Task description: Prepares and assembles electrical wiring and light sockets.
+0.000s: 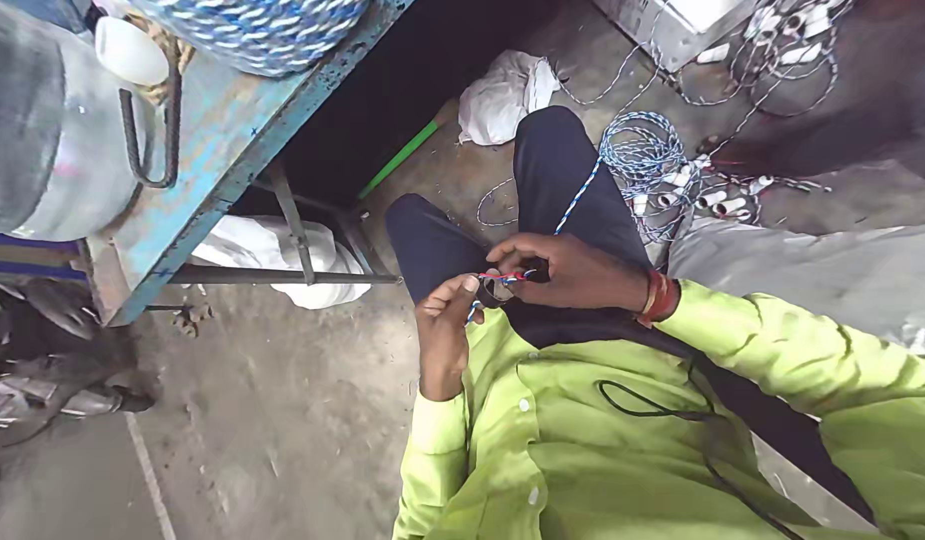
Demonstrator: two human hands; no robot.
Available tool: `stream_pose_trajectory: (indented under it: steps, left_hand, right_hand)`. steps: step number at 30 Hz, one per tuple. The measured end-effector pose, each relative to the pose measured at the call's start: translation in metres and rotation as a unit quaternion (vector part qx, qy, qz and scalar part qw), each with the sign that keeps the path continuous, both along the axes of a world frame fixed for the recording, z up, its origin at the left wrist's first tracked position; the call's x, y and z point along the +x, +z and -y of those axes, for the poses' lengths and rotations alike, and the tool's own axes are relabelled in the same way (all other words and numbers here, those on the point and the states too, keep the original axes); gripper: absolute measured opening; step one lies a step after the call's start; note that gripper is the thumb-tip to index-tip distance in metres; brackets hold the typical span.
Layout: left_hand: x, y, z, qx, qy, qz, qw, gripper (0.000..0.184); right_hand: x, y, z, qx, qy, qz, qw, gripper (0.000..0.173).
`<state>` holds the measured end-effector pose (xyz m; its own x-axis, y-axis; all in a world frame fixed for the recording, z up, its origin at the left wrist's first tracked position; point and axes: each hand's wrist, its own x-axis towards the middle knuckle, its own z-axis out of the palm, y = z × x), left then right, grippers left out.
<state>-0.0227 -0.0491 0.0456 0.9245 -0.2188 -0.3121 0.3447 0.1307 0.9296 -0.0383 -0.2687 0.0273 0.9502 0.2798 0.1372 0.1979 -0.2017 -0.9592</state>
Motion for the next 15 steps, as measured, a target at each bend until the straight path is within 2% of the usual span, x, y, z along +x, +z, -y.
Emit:
stream_pose_trajectory:
  steps: [2, 5, 7, 10, 12, 15]
  left_hand:
    - [-0.001, -0.002, 0.0, 0.025, 0.001, 0.018, 1.0, 0.015]
    - [-0.003, -0.003, 0.003, 0.055, 0.014, 0.045, 0.997, 0.013]
    - [-0.003, -0.003, 0.005, 0.072, 0.017, 0.071, 0.995, 0.011]
    - [-0.005, -0.004, 0.006, 0.116, 0.031, 0.116, 0.986, 0.009]
    - [-0.008, -0.005, 0.007, 0.138, 0.032, 0.139, 0.98, 0.008]
    - [-0.009, -0.008, 0.008, 0.168, 0.023, 0.16, 0.972, 0.008]
  right_hand:
    - [-0.003, 0.008, 0.002, -0.122, -0.023, 0.081, 0.989, 0.043]
    - [-0.009, 0.021, -0.001, -0.159, -0.042, 0.132, 0.978, 0.037]
    - [-0.014, 0.023, -0.003, -0.219, -0.076, 0.142, 0.962, 0.032]
    - [-0.02, 0.03, -0.007, -0.333, -0.074, 0.084, 0.936, 0.036]
    - [-0.023, 0.034, -0.01, -0.348, -0.075, 0.06, 0.933, 0.039]
    - [-0.021, 0.031, -0.009, -0.318, -0.065, 0.186, 0.927, 0.031]
